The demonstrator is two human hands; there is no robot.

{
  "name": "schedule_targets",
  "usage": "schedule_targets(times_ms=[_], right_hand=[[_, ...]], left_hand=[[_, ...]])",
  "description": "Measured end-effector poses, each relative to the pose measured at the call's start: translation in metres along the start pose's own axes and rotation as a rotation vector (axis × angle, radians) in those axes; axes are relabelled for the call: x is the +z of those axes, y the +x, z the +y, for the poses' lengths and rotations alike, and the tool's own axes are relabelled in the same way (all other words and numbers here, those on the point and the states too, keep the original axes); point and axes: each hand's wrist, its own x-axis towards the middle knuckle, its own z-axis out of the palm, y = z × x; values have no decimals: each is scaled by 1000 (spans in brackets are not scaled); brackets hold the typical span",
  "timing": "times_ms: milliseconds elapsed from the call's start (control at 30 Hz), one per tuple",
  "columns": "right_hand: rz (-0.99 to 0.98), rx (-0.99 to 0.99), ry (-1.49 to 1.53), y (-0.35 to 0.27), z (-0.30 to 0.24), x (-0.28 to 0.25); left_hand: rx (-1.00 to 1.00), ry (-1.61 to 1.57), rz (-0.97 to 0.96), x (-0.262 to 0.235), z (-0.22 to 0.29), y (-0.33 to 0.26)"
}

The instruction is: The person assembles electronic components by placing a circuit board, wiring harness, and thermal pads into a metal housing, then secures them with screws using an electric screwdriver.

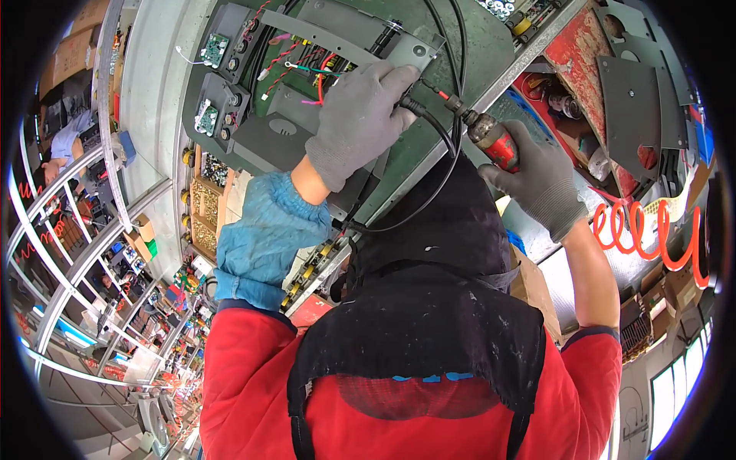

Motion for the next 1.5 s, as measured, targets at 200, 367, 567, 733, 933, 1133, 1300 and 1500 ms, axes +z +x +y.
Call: schedule_targets(times_ms=[200,367,567,733,933,1133,1300,1500], right_hand=[[8,-21,-79,3,2,2],[0,-2,-126,5,1,6],[209,-181,-80,0,5,13],[195,-74,256,-52,-22,26],[-119,-166,515,-85,-101,63],[-210,-250,462,-104,-148,111],[-215,-257,375,-121,-170,134],[-210,-205,358,-134,-173,152]], left_hand=[[2,0,-2,0,0,1],[-12,-8,46,3,4,-5],[-190,-486,-48,-16,0,-17],[-527,-1707,84,-47,-18,-88],[-645,-1869,254,-48,-20,-178],[-674,-1979,397,-36,-22,-240],[-707,-1965,438,-30,-25,-272],[-893,-1964,433,-25,-26,-287]])
